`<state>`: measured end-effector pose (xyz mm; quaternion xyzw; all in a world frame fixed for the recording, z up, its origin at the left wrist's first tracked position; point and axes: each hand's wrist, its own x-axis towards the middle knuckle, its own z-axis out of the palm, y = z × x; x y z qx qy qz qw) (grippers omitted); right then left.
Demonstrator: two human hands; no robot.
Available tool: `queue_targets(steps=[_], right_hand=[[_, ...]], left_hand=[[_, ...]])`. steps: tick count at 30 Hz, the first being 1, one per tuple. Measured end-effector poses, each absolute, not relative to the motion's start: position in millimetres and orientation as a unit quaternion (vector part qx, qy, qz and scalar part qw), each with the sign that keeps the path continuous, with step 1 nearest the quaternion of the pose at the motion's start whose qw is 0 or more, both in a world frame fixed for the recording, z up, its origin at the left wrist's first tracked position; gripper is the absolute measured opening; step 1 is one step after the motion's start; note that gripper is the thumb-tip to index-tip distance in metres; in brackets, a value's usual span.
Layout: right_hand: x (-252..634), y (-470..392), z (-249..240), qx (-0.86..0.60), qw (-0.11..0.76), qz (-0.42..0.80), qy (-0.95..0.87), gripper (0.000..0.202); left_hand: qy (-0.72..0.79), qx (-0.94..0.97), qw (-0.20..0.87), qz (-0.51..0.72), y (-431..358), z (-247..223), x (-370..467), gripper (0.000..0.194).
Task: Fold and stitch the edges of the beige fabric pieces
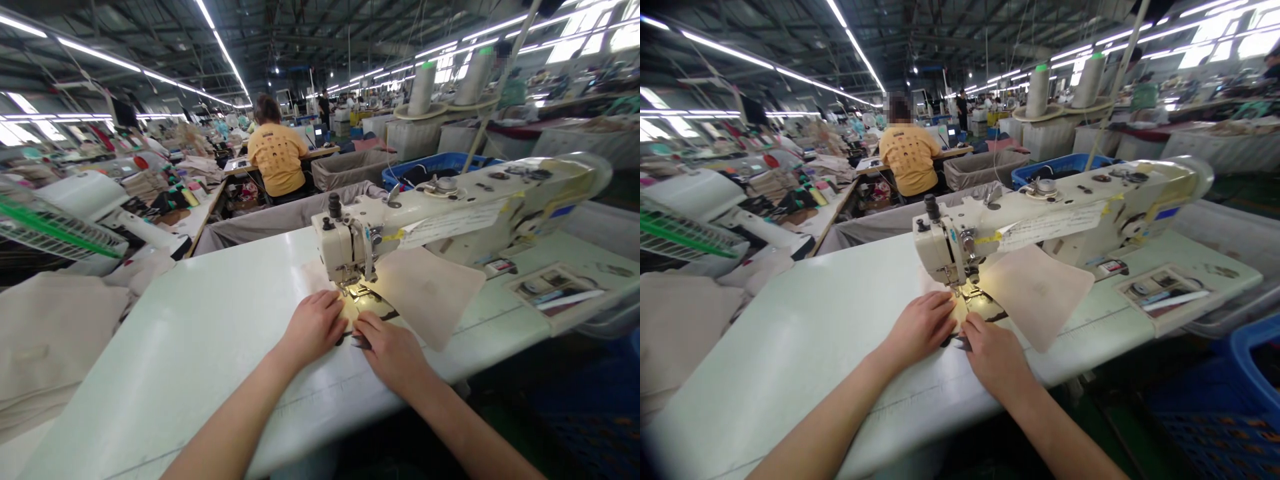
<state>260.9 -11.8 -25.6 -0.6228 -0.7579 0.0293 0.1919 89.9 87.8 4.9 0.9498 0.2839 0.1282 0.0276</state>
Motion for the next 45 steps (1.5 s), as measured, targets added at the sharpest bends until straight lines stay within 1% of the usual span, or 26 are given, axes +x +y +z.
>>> queue_targets(steps=[7, 11, 15, 20, 26, 30, 36, 45], right_hand=[[265.6, -4.7, -19.3, -0.619, 0.17, 0.044, -0.766, 0.013], [266.8, -4.9, -17.2, -0.616, 0.158, 0.049, -0.77, 0.012], [269.1, -9.7, -20.7, -0.607, 0.167, 0.053, -0.775, 0.024], [270.2, -11.9, -22.2, -0.603, 0.164, 0.054, -0.779, 0.028], [269.6, 1.6, -16.4, -0.608, 0.162, 0.063, -0.774, 0.024], [269.6, 16.7, -10.5, -0.606, 0.176, 0.067, -0.773, 0.028], [268.5, 23.8, -6.4, -0.606, 0.181, 0.07, -0.771, 0.031], [269.8, 14.3, -16.1, -0.614, 0.194, 0.092, -0.76, 0.037]], left_hand=[[0.283, 0.95, 0.028, 0.129, 93.8, 4.5, 89.8, 0.025], [0.277, 0.954, 0.021, 0.109, 85.2, 8.2, 90.9, 0.019], [0.241, 0.967, 0.031, 0.08, 65.3, 7.9, 88.5, 0.019], [0.224, 0.967, 0.03, 0.119, 54.7, 1.2, 82.1, 0.028], [0.227, 0.966, 0.038, 0.115, 70.2, 3.3, 83.9, 0.026], [0.229, 0.966, 0.045, 0.114, 88.6, 6.9, 87.0, 0.024], [0.233, 0.964, 0.026, 0.125, 110.0, 6.6, 88.6, 0.025], [0.235, 0.959, 0.029, 0.154, 109.3, 1.3, 87.4, 0.027]])
